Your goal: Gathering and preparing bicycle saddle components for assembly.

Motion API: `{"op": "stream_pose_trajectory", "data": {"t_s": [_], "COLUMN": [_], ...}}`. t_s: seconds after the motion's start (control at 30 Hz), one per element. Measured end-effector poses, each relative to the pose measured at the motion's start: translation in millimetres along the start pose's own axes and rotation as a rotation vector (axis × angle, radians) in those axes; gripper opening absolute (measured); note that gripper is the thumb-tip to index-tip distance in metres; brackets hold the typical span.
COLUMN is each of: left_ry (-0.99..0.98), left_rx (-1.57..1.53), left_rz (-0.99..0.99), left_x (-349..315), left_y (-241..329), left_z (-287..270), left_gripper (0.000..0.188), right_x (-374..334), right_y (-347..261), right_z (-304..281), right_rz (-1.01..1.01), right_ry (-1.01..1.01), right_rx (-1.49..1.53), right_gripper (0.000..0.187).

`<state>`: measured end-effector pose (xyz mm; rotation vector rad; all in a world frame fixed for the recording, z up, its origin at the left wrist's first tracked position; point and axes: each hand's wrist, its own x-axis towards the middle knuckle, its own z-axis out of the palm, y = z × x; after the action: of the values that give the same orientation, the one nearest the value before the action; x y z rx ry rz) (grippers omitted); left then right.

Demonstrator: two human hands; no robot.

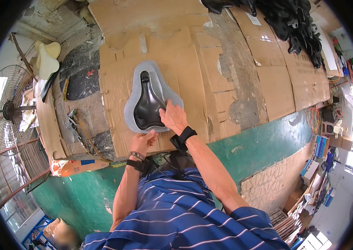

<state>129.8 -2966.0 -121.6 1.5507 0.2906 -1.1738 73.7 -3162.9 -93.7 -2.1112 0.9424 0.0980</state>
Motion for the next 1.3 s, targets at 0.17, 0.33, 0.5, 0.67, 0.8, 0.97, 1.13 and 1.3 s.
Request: {"op": "stream_pose_trajectory", "data": {"t_s": [0.17,0.33,0.5,0.67,0.8,0.97,1.13,1.3], "left_ry": [-0.155,-0.188,-0.134,-0.034,-0.041,-0.122,-0.122,-0.176], "left_rx": [-0.391,-0.615,-0.405,-0.331,-0.355,-0.211,-0.152,0.165], "left_rz": [-0.098,-0.152,-0.037,-0.081,-0.087,-0.009,-0.035,-0.087], "left_x": [12.7,14.3,4.6,7.1,10.2,1.6,-2.3,-9.2], "left_y": [-5.3,-7.5,4.8,12.3,10.3,0.5,-12.8,-11.5], "left_z": [8.7,15.9,17.8,23.0,19.5,8.8,0.3,-20.3], "left_gripper": [0.018,0.016,0.023,0.023,0.023,0.030,0.034,0.026], "right_x": [-2.0,1.5,1.3,0.7,-2.3,-15.4,-7.5,-5.8], "right_y": [-2.3,-1.5,0.6,-3.5,-12.6,-22.6,-16.9,-6.4], "right_z": [2.3,1.5,1.9,1.2,-10.9,-20.9,-9.4,-11.0], "right_rz": [-0.039,-0.075,-0.091,-0.079,-0.041,-0.208,-0.322,-0.161], "right_ry": [0.052,0.043,0.055,0.035,0.053,0.406,0.373,0.163], "right_rx": [-0.077,-0.085,-0.093,-0.097,-0.155,-0.190,-0.296,0.021], "right_gripper": [0.037,0.034,0.032,0.033,0.036,0.063,0.033,0.032]}}
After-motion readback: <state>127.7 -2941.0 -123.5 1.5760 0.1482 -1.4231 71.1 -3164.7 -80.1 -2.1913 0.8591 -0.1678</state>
